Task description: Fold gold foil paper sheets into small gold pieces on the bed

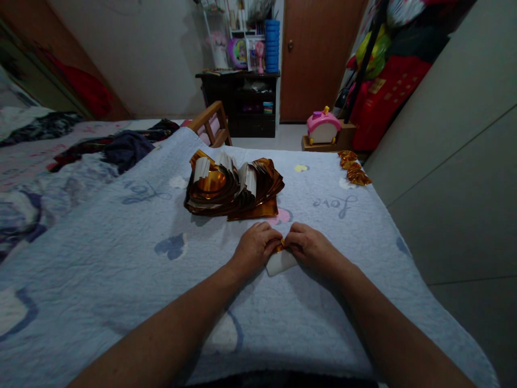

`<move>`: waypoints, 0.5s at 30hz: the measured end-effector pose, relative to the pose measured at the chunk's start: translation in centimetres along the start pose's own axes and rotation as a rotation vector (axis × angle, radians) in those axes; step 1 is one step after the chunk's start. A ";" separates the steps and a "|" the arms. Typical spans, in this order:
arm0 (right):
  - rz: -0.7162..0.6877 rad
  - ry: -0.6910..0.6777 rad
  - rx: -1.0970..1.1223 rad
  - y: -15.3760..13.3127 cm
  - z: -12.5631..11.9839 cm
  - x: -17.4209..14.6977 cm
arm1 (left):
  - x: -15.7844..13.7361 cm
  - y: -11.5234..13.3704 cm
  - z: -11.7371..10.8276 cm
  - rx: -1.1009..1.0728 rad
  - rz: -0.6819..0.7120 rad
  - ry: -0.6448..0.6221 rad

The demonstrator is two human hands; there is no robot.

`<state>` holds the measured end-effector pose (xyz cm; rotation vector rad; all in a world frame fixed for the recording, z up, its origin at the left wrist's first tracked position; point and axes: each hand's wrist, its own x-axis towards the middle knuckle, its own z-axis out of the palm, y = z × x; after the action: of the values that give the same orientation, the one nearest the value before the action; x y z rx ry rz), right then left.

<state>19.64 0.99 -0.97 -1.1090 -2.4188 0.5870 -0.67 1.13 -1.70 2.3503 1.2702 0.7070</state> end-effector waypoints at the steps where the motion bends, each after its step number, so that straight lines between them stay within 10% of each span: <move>1: -0.001 -0.002 0.003 0.0 0.0 0.0 | 0.0 0.0 0.0 -0.002 0.010 0.001; 15: 0.015 -0.022 0.063 0.2 -0.3 0.2 | -0.2 -0.3 0.1 -0.028 0.065 -0.009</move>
<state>19.85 1.31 -0.83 -1.1014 -2.3947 0.6793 -0.91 1.14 -2.04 2.3789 1.1765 0.7291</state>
